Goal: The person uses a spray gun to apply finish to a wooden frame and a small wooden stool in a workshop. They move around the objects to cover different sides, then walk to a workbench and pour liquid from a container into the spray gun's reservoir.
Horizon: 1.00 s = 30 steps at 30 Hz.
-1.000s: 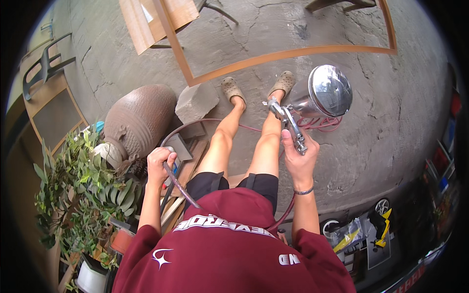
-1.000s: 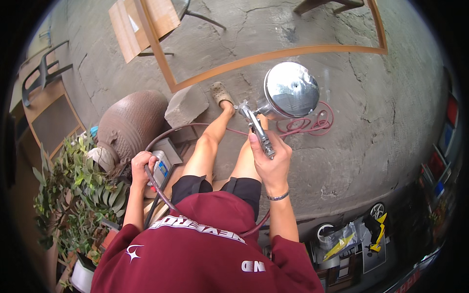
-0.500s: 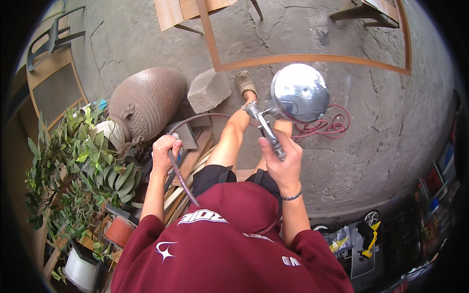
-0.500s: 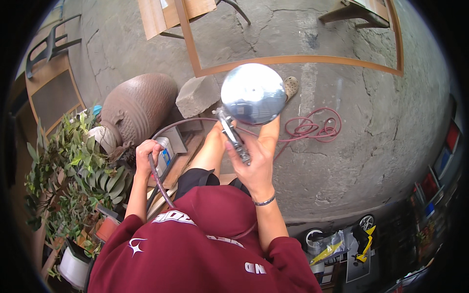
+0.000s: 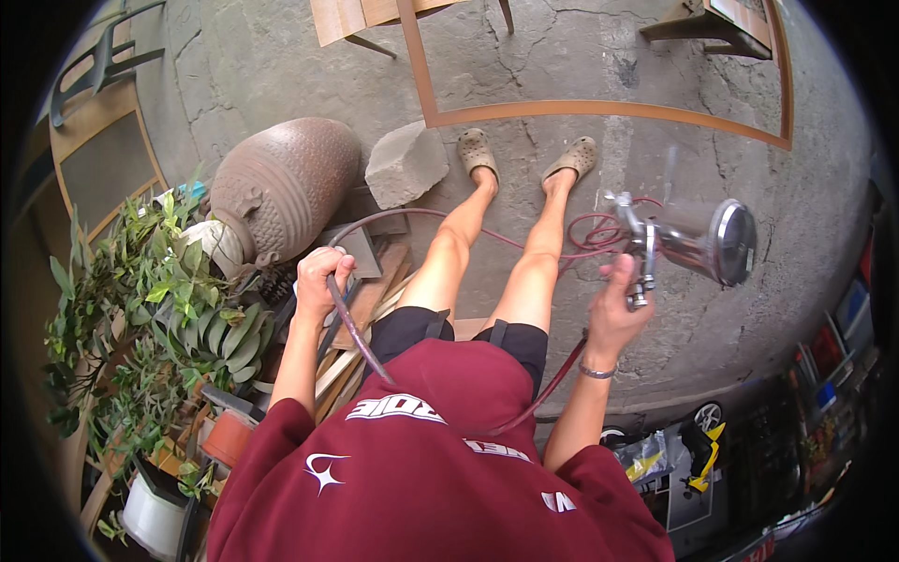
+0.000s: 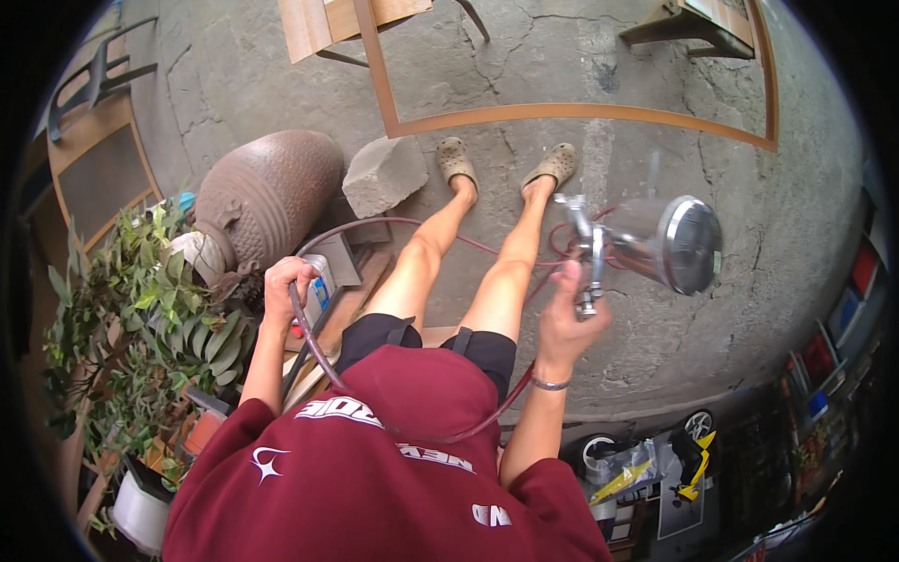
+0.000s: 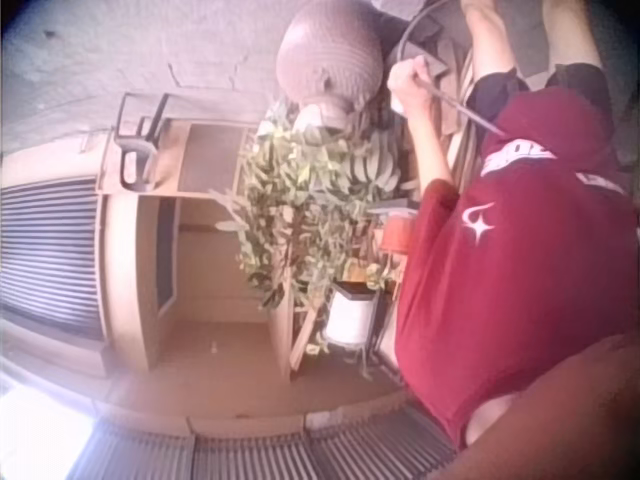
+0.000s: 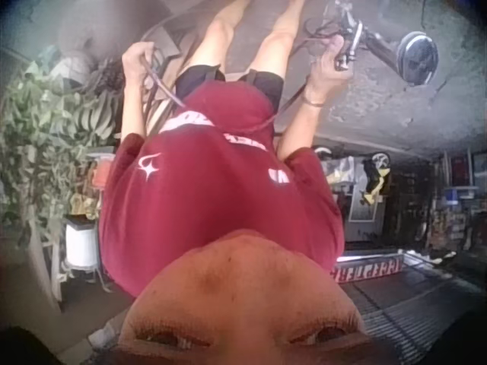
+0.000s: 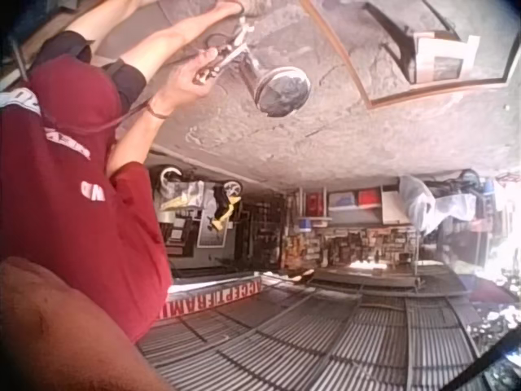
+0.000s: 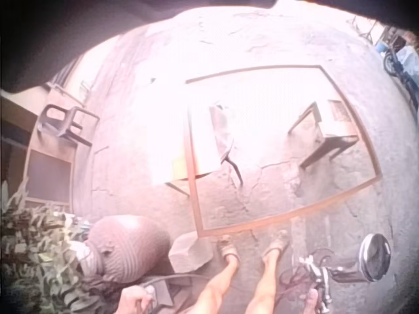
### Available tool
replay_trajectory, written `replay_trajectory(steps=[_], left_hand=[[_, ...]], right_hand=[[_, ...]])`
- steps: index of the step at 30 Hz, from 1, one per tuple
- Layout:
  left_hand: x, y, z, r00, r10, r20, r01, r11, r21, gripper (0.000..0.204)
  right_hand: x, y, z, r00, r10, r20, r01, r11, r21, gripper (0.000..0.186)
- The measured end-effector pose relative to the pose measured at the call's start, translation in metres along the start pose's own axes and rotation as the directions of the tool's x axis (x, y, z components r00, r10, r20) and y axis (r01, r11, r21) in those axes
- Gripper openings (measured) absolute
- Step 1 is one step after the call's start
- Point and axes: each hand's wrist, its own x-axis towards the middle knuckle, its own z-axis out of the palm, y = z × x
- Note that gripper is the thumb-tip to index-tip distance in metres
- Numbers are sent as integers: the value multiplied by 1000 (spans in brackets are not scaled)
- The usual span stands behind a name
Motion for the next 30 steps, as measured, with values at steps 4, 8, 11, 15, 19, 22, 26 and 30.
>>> replay_trajectory(steps=[4,8,11,15,19,22,26,30], left_hand=[[4,-3,-4,999,13,36,-14,1000,24,31],[7,1,-6,998,20,53,-22,999,46,32],[12,5,-4,996,14,90,-19,998,56,32],[17,16,2,994,30,109,-37,997,68,33],[28,35,9,990,53,134,-66,994,91,32],[35,43,14,975,14,220,-44,990,132,31],[51,71,28,973,95,210,-123,985,124,30],[56,98,45,972,114,204,-145,979,142,34]], right_hand=[[-30,10,19,963,-100,249,95,995,29,27],[-49,-2,32,900,-131,416,93,990,110,25],[-53,-9,36,865,-214,453,132,969,207,25],[-31,-8,28,875,-159,457,122,986,110,26],[8,9,15,942,-211,261,205,977,52,26],[38,25,0,959,-223,173,216,975,61,25],[82,46,-25,971,-229,72,224,972,67,26],[127,63,-54,978,-209,2,209,976,65,26]])
